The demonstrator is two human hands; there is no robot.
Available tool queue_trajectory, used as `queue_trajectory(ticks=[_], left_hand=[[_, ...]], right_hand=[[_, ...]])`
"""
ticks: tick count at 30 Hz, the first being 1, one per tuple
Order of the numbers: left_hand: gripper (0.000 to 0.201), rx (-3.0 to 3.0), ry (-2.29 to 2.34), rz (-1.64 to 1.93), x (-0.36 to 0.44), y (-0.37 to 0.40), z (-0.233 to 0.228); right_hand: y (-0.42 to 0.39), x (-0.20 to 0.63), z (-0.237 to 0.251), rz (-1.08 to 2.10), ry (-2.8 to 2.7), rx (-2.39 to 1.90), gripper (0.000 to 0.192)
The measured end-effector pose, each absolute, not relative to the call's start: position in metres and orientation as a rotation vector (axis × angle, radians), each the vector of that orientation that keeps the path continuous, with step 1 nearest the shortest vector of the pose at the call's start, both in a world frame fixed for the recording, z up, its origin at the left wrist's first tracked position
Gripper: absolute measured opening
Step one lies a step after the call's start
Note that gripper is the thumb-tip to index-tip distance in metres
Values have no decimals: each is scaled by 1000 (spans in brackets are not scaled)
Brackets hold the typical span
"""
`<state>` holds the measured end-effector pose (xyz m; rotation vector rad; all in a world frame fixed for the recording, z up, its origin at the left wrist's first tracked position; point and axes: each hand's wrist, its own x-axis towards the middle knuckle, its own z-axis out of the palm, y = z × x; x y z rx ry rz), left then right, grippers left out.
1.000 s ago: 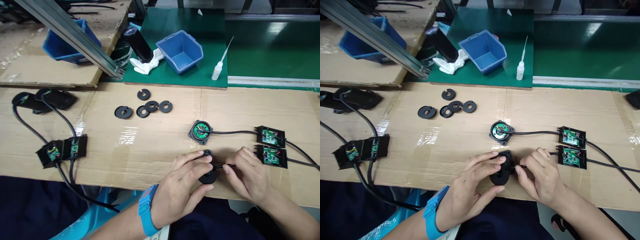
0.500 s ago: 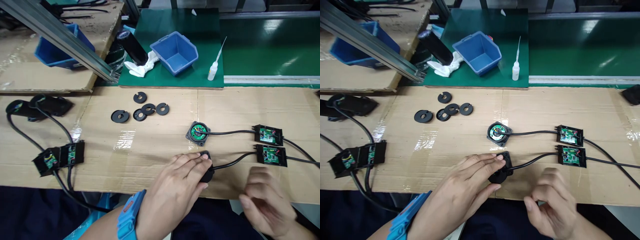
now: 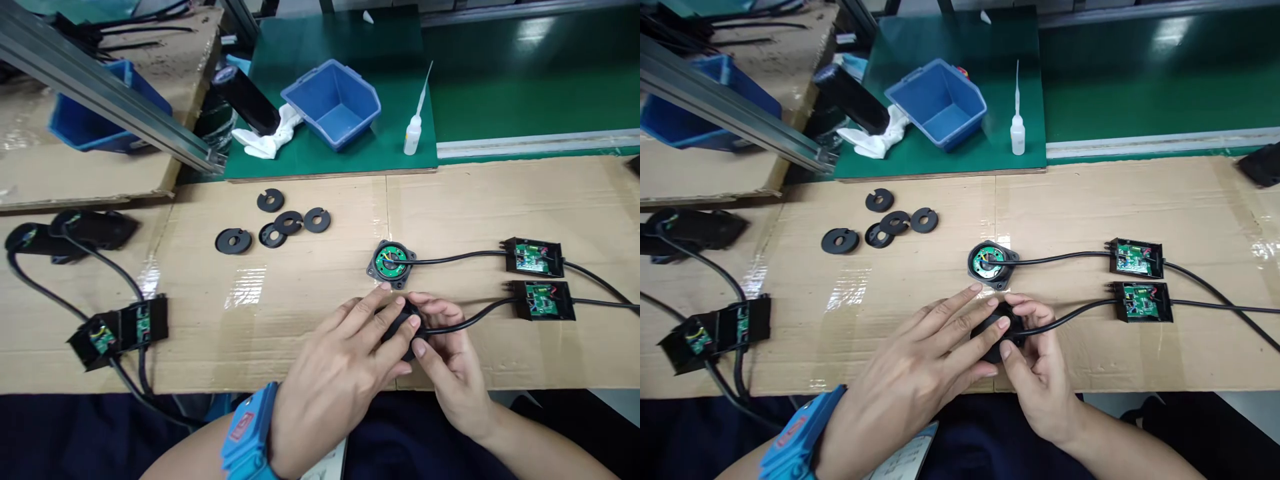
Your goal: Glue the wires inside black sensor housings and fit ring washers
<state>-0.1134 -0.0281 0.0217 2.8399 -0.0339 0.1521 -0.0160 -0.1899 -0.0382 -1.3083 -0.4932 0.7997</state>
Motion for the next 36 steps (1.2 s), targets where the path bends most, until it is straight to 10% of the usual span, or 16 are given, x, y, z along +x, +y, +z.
queue_trajectory(ticks=[18, 36], left_hand=[[55, 2010, 316, 227, -121, -37, -28], [20, 1755, 352, 320, -88, -48, -26]], right_hand=[[-189, -15, -39, 869, -445, -1180, 16], [-188, -19, -45, 801, -464, -1208, 29]])
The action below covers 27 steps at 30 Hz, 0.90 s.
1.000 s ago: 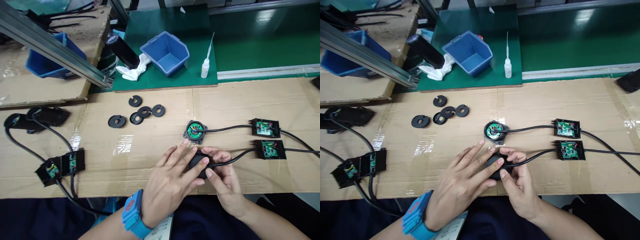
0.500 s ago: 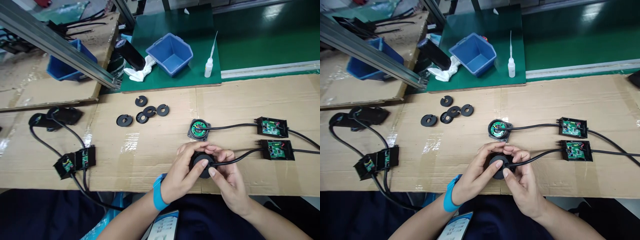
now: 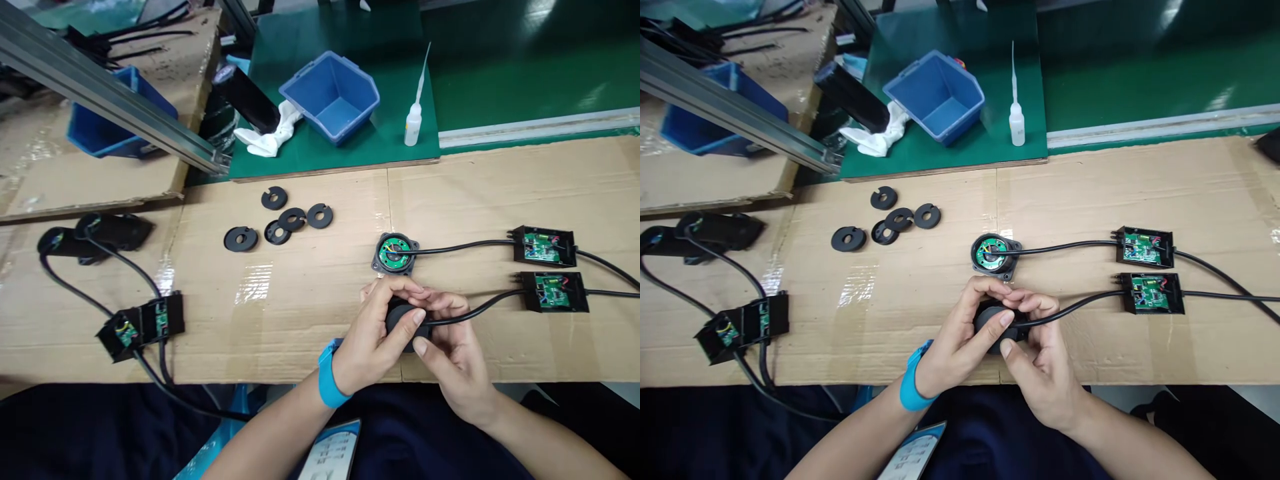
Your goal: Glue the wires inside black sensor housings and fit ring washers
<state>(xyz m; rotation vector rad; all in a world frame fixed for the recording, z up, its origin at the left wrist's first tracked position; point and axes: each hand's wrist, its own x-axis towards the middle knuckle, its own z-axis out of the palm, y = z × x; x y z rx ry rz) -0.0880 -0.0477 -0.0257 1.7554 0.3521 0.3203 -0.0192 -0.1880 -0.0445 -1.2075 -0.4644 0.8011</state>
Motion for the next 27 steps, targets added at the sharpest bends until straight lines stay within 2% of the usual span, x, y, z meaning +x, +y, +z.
queue_trajectory(ticks=[8, 19, 27], left_hand=[[35, 1842, 180, 299, -99, -33, -34], [28, 2129, 87, 408, -118, -28, -37], [38, 2137, 29, 394, -114, -24, -42]], right_hand=[[-189, -21, -42, 793, -388, -1225, 25], [-192, -17, -39, 876, -402, -1214, 28], [-191, -13, -34, 912, -389, -1231, 27]])
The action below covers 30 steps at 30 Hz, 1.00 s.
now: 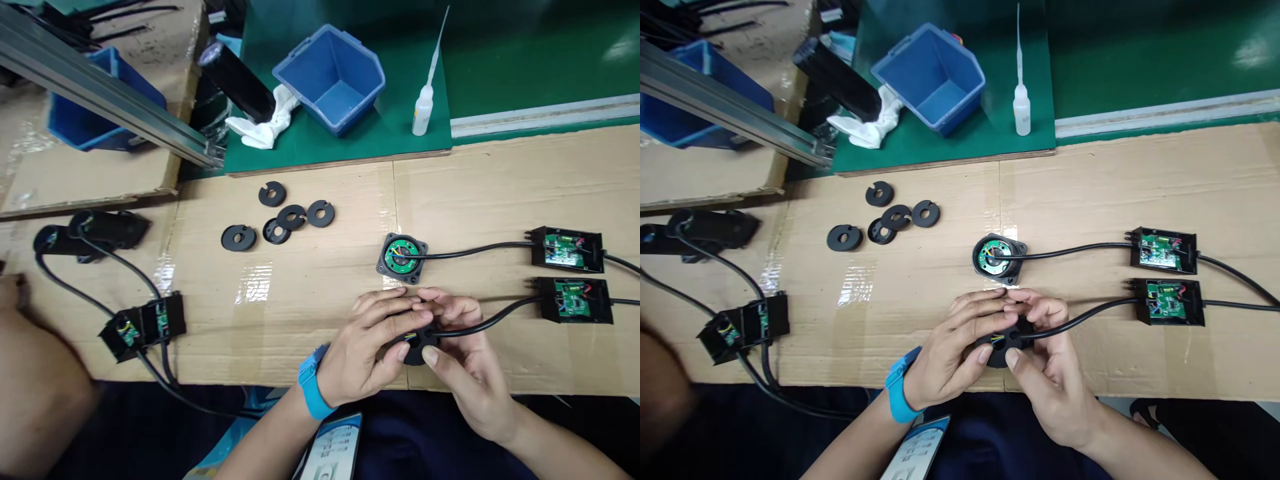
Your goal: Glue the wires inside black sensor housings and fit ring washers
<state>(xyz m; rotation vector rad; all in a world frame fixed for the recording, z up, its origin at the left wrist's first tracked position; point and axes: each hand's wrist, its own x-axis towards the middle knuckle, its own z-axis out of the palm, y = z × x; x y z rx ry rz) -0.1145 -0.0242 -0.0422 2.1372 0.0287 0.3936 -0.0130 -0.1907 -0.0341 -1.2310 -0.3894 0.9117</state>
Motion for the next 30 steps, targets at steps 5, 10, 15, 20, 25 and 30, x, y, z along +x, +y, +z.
queue_trajectory(ticks=[5, 10, 15, 20, 25, 30], left_hand=[[76, 2016, 84, 357, -118, -24, -44], [99, 2006, 115, 349, -121, -25, -46], [57, 2132, 49, 549, -121, -25, -48], [45, 2321, 54, 618, -118, -29, -43], [34, 2442, 53, 651, -118, -31, -44], [34, 2580, -5, 631, -119, -26, -42]], right_hand=[[-194, -12, -34, 928, -379, -1252, 28], [-194, -13, -36, 924, -378, -1246, 28], [-192, -14, -34, 920, -387, -1236, 28], [-191, -13, -33, 919, -412, -1239, 29], [-190, -12, -32, 948, -394, -1216, 28], [-189, -12, -30, 961, -391, -1198, 28]])
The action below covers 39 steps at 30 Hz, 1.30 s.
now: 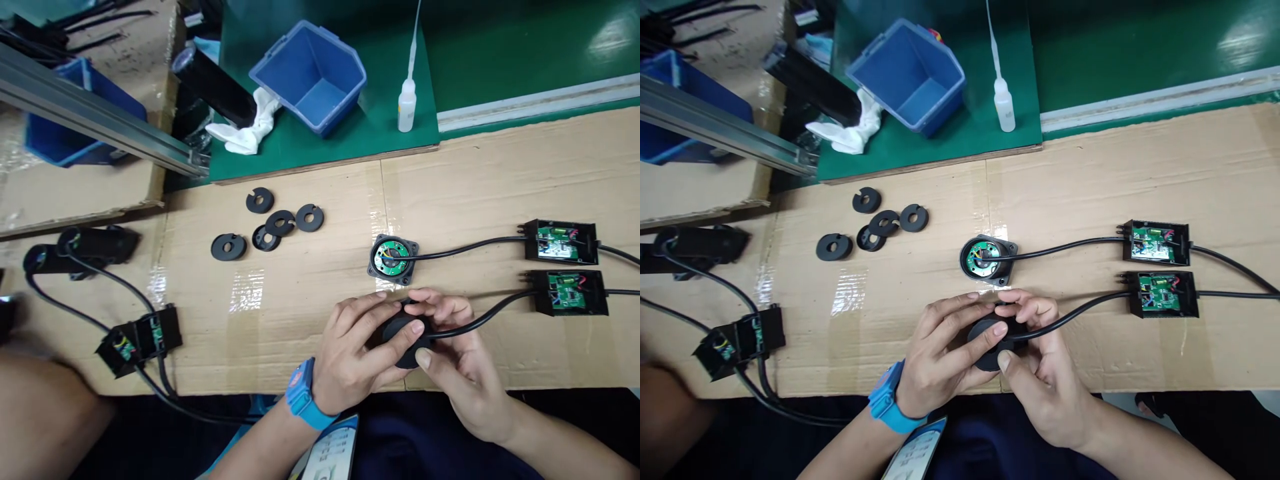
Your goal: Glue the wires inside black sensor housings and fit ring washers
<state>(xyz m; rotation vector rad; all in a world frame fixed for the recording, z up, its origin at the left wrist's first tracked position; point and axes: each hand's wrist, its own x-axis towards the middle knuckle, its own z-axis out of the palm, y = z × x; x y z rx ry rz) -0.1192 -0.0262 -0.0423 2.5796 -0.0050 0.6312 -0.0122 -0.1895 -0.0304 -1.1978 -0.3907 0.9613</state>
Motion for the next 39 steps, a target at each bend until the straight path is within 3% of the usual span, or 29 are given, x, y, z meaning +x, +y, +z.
queue_trajectory(ticks=[5, 10, 13, 16, 19, 23, 29, 39], left_hand=[[37, 2595, -75, 650, -119, -23, -45], [52, 2515, -260, 762, -112, -1, -42], [49, 2397, -120, 840, -95, 23, -37], [56, 2303, -113, 702, -72, 42, -39], [50, 2181, -186, 607, -57, 44, -47], [41, 2209, -3, 798, -62, 30, -55], [45, 2242, 59, 813, -71, 26, -53], [33, 2299, 73, 796, -72, 27, -52]], right_hand=[[-192, -14, -33, 945, -398, -1206, 27], [-194, -13, -35, 932, -455, -1277, 27], [-197, -11, -35, 950, -496, -1340, 27], [-201, -8, -33, 953, -555, -1450, 34], [-205, -5, -31, 978, -574, -1554, 46], [-206, -6, -27, 1048, -529, -1577, 59], [-201, -11, -25, 1041, -439, -1464, 58], [-200, -22, -22, 964, -444, -1536, 58]])
